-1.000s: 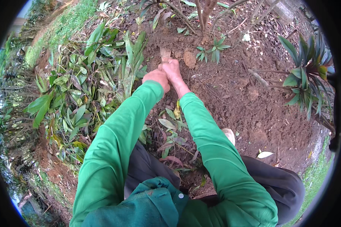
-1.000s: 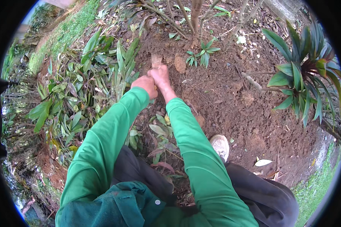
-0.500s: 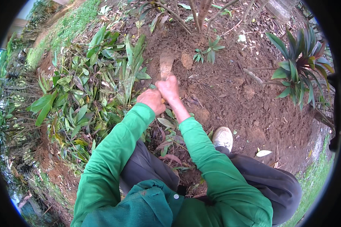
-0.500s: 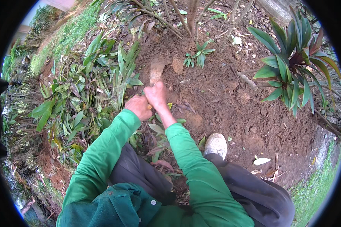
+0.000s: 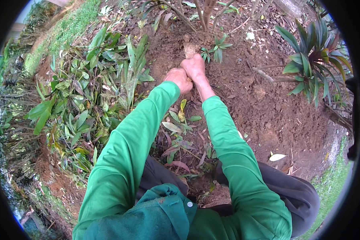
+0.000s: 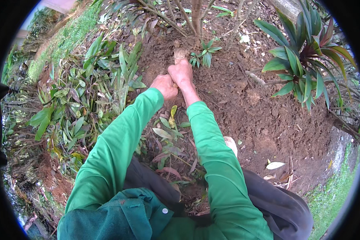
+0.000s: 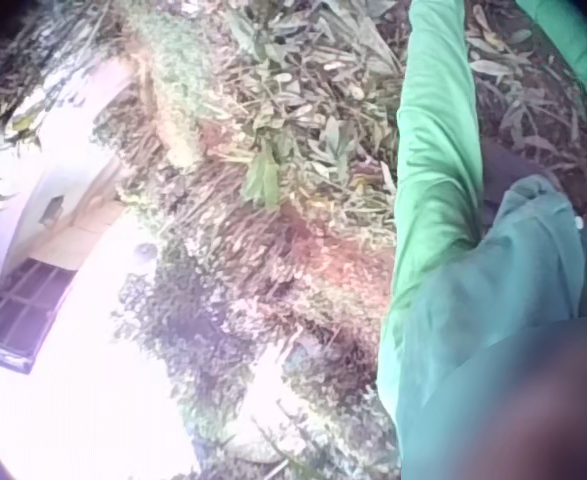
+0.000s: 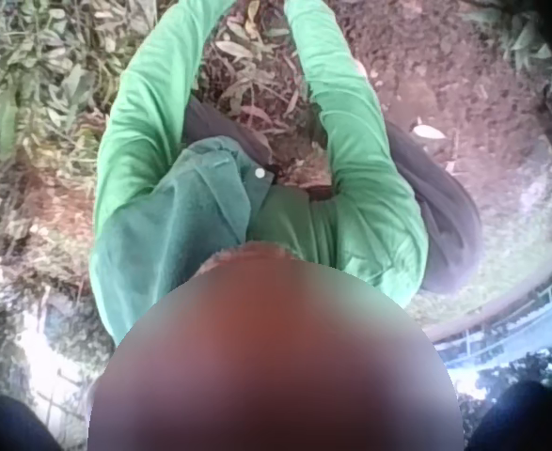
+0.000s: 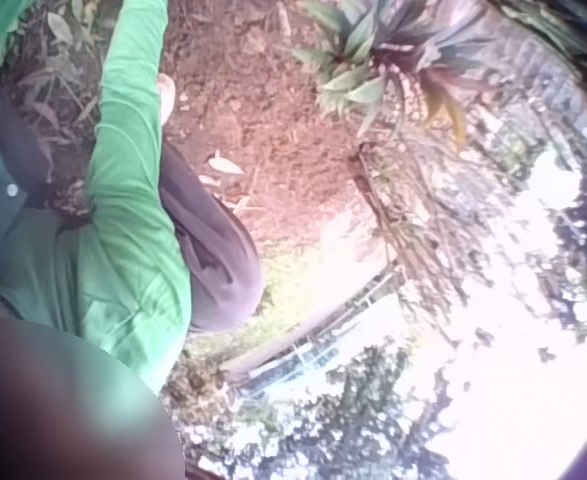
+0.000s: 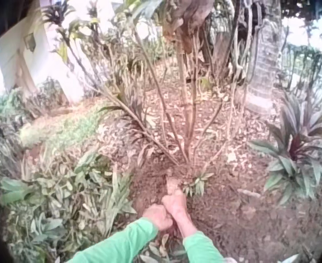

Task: The person squats in a garden bed and uses a small hand trowel to dig and loosen soil around small plants. They repeatedly scoop and turn the soil, clearing away leaves and debris as they work.

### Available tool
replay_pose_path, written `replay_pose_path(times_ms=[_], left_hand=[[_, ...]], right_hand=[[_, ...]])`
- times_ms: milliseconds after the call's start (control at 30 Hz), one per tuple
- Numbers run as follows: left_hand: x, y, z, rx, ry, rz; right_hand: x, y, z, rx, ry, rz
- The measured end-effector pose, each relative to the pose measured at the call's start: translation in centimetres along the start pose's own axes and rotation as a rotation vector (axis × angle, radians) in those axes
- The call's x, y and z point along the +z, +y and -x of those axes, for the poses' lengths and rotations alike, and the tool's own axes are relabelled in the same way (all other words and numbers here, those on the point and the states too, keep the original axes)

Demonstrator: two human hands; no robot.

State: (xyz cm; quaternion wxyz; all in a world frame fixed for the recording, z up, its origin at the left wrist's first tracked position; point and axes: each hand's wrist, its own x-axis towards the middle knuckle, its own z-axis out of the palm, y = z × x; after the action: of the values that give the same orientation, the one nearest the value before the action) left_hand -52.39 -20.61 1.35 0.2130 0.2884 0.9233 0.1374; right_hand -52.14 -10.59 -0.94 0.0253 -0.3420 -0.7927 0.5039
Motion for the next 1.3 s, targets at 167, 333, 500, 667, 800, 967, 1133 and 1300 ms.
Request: replay_pose_path(times_ms=[167, 333, 500, 667, 800, 967, 1133, 1300], left_hand=[[-3.4, 1.0, 6.8, -0.002, -0.098, -0.235], [-4.8, 1.4, 10.0, -0.086, -0.359, -0.371], [-4.1, 3.6, 7.0, -0.028, -0.329, -0.367], [-4.7, 3.9, 9.8, 0.063, -0.152, -0.293], [-5.0, 1.3, 13.1, -0.022, -0.333, -0.306], [-1.4, -3.0, 14.2, -0.284, -0.385, -0.199], [2.2, -5.2, 10.3, -0.285, -0.225, 0.033], [4.2, -6.4, 7.5, -0.320, -0.203, 0.127]], right_hand=[[1.6, 1.5, 4.9, -0.049, -0.058, -0.393], [6.0, 3.4, 9.4, 0.078, -0.159, -0.441], [2.0, 3.6, 7.2, 0.209, -0.184, -0.749], [-0.7, 1.7, 8.9, -0.002, -0.006, -0.467], [3.3, 2.1, 12.5, 0.099, -0.214, -0.486], [9.1, 4.2, 13.7, 0.061, -0.147, -0.248], [9.3, 4.5, 9.1, 0.020, -0.188, -0.062], [8.9, 3.3, 5.8, 0.047, -0.266, 0.126]])
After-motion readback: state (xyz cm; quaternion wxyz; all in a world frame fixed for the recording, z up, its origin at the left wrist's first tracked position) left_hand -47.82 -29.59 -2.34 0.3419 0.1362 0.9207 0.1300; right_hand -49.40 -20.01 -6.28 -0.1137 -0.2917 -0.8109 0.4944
